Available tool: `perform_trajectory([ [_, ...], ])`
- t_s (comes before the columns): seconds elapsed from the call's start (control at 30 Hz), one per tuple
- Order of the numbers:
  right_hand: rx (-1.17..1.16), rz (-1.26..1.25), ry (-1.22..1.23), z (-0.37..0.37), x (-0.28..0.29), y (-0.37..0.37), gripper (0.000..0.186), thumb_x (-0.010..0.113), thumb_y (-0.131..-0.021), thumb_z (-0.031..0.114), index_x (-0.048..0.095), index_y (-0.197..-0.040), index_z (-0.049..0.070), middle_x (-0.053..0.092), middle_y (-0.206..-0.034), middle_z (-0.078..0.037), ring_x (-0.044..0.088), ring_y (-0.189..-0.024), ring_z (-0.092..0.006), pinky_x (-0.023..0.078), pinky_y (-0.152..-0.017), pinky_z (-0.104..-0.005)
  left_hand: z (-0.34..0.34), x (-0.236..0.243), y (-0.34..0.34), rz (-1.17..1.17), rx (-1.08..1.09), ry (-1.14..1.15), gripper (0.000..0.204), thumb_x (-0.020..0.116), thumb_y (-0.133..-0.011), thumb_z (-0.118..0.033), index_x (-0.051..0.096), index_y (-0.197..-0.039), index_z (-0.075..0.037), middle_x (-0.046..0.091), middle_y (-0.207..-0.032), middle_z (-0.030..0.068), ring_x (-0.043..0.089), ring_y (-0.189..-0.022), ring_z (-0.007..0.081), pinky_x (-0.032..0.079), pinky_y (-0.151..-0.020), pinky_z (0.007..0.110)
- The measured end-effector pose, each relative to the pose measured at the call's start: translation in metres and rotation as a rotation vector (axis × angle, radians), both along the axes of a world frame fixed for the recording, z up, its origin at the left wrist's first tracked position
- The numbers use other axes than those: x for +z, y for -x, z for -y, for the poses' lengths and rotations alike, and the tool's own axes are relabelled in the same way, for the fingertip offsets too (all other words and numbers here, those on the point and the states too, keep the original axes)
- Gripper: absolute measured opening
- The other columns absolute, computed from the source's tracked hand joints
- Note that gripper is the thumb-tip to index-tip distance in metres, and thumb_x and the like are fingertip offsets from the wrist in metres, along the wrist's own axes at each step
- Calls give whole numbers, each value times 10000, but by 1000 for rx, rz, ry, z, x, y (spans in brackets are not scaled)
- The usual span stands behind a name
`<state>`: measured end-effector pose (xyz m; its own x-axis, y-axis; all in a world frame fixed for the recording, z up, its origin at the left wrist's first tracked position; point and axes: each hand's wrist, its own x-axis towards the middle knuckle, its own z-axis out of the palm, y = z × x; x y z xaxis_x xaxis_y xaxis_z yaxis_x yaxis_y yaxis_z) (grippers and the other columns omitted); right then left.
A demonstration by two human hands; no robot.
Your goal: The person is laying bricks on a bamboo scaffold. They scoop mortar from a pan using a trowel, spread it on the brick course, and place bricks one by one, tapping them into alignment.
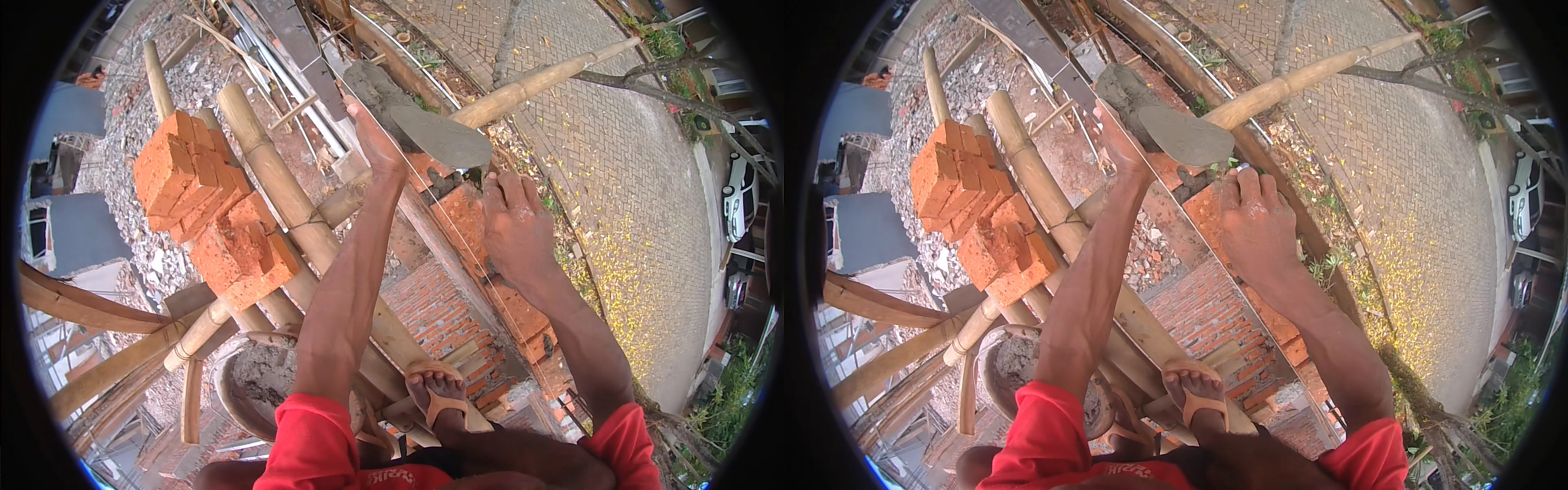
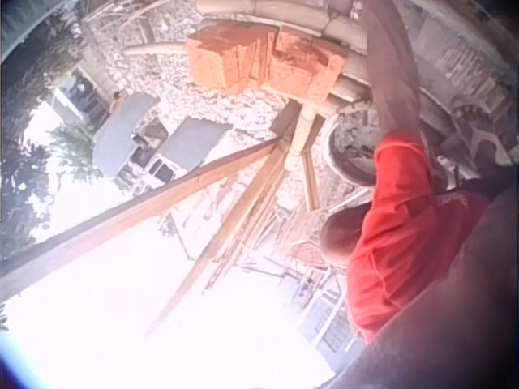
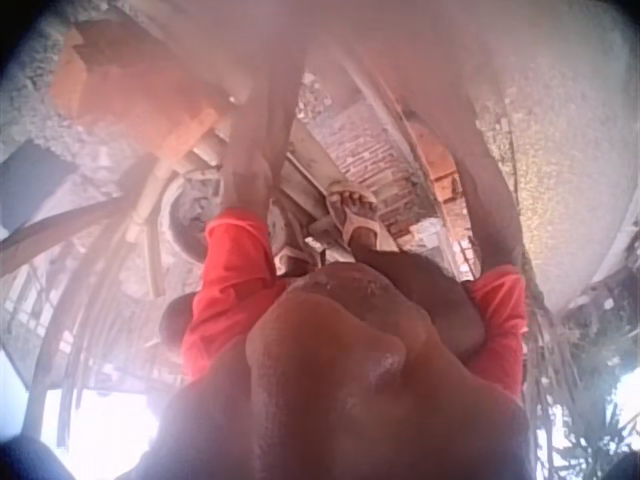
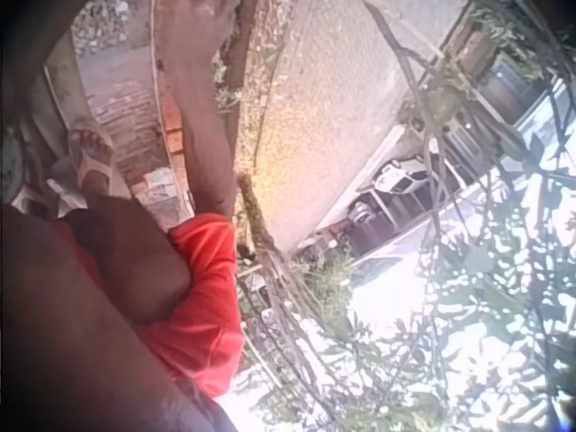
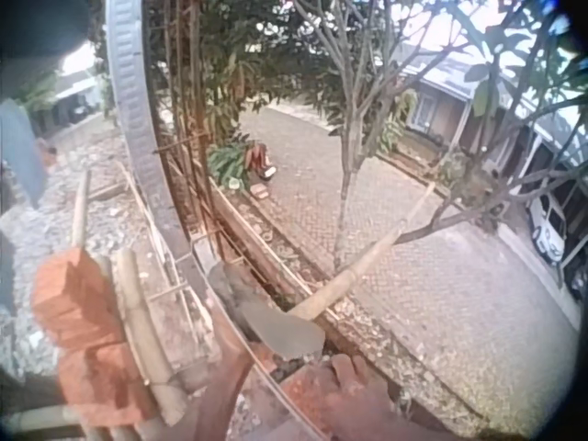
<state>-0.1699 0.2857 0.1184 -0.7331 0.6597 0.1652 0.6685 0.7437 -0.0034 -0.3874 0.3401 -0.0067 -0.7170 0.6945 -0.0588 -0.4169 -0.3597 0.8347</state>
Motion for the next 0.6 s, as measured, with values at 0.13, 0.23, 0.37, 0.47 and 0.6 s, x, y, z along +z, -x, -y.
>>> perform_trajectory([
  [0.13,-22,-104,-20,-9,0,5,425,699,-788,34,649,-1195,-78,568,-1044,-131,615,-979,-276,598,-753,-362,6,8,-14,-49,118,64,722,303,-1101,-613,504,-1469,-25,624,-1355,120,636,-1207,265,504,-1074,401],
  [0.23,-6,-109,-38,-25,-8,22,423,697,-791,37,654,-1197,-75,577,-1049,-130,615,-978,-278,597,-764,-368,8,16,-22,-17,130,24,692,302,-1112,-581,522,-1451,-20,604,-1381,120,608,-1239,250,476,-1096,391],
  [0.37,39,-101,-53,-16,-18,18,438,700,-802,54,652,-1214,-87,581,-1039,-136,611,-957,-286,577,-788,-364,13,19,-20,90,62,-31,634,310,-1126,-534,540,-1425,-25,627,-1333,121,624,-1201,252,490,-1075,395],
  [0.47,65,-73,-19,7,-22,-12,458,702,-781,56,649,-1202,-115,571,-1022,-147,603,-944,-289,567,-793,-353,16,10,-22,120,8,-53,651,322,-1127,-537,490,-1482,-18,587,-1390,118,599,-1230,242,491,-1075,395],
  [0.6,53,-23,55,22,-24,-42,504,735,-728,68,643,-1174,-147,565,-1044,-160,585,-950,-284,559,-780,-338,18,-7,-34,-46,118,23,710,327,-1123,-559,380,-1572,-13,506,-1481,112,547,-1285,230,471,-1098,395],
])
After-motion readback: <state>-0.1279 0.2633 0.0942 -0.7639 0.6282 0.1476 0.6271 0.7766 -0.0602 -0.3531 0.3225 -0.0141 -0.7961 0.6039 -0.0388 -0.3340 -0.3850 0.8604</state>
